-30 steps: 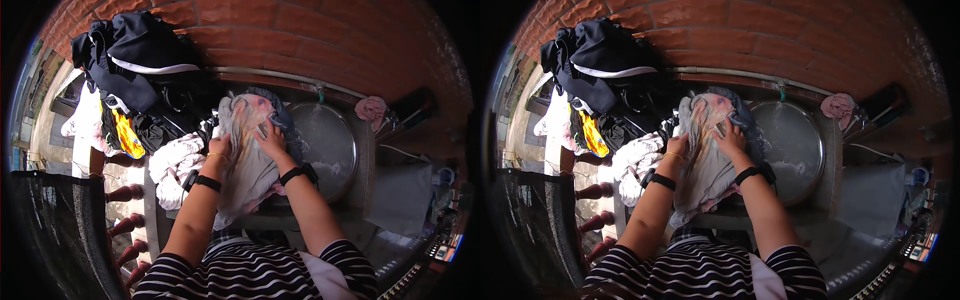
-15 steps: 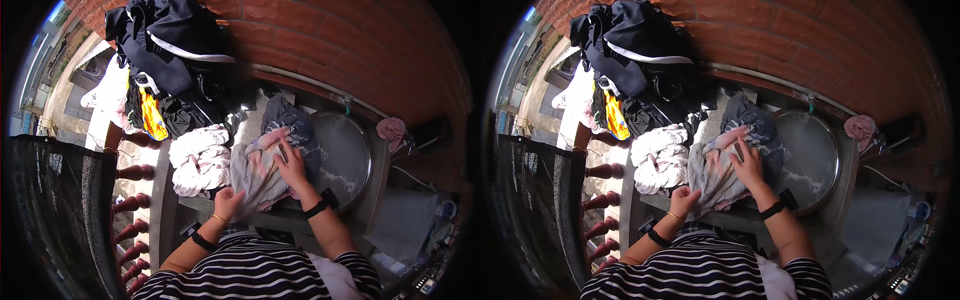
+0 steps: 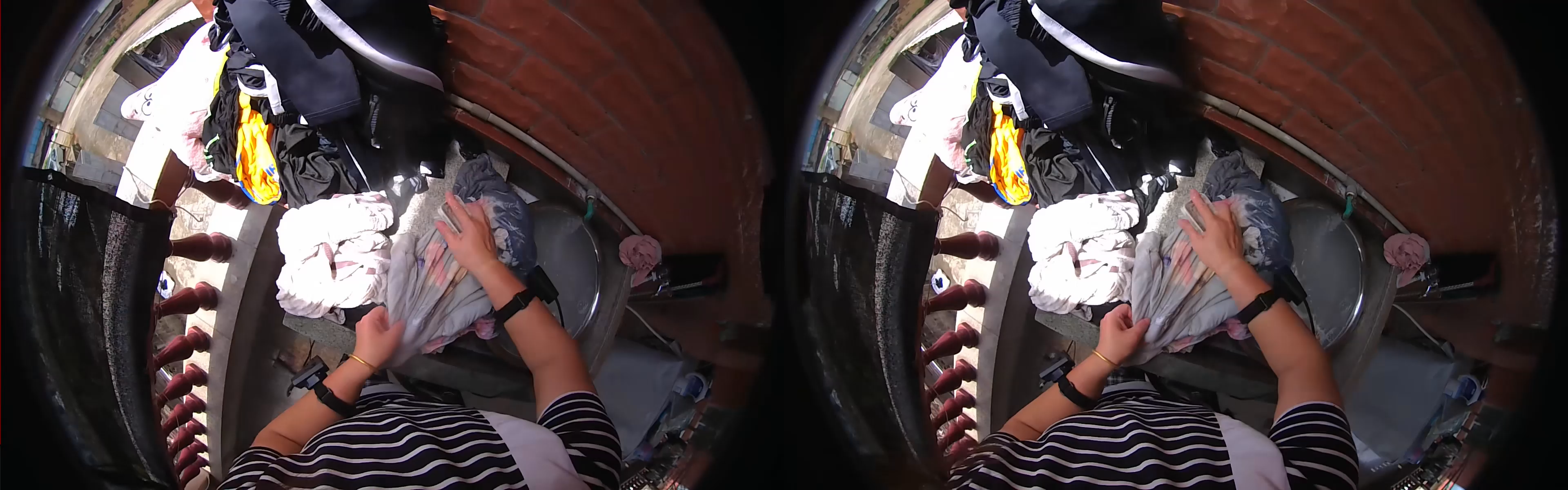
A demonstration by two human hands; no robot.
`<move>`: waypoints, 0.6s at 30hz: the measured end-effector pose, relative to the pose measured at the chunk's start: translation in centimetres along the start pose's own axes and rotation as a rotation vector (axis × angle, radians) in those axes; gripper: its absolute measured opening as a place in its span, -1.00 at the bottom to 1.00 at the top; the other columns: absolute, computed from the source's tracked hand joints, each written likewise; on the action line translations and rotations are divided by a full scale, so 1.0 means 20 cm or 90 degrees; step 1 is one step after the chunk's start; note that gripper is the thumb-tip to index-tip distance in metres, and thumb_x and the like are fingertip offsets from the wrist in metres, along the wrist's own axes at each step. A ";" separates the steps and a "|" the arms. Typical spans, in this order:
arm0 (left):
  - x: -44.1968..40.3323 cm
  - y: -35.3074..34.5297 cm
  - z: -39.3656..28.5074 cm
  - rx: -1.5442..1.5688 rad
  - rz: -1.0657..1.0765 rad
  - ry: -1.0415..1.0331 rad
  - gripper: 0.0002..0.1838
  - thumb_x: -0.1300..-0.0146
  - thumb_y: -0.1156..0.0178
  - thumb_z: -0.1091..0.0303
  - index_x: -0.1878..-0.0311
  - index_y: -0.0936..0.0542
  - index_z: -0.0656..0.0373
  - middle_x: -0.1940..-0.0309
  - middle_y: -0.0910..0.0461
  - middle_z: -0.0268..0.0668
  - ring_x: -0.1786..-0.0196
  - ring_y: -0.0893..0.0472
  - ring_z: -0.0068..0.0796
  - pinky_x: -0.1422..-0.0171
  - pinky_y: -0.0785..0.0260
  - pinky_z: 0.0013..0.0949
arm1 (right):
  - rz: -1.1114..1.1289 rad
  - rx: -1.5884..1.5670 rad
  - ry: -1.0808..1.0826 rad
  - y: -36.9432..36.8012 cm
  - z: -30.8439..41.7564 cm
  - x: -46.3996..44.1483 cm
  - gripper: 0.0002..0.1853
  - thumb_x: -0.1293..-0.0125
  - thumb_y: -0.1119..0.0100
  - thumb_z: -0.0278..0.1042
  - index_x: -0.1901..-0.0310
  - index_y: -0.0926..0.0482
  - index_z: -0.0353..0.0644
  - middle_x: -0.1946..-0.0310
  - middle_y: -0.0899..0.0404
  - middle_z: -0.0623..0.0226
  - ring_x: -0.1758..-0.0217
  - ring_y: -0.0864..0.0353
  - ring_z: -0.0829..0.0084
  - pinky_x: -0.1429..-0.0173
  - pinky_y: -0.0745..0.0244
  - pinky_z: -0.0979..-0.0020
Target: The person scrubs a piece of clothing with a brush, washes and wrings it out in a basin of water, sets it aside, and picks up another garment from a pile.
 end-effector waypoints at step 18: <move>0.02 0.01 -0.02 0.110 0.048 0.054 -0.67 -0.07 -0.36 0.36 0.53 -0.35 0.20 0.75 -0.35 -0.29 0.67 -0.34 -0.60 0.55 -0.16 -0.40 | 0.131 -0.028 0.134 -0.09 0.26 0.45 -0.34 -0.14 -0.43 -0.10 -0.34 -0.53 0.29 0.01 -0.48 0.07 -0.13 -0.50 0.00 -0.23 -0.41 0.11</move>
Point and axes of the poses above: each hand's wrist, its own x-axis away from the middle knuckle, its own y-axis out of the back of the hand, z = x × y, the point moved 5 cm from there along -x, towards the middle knuckle
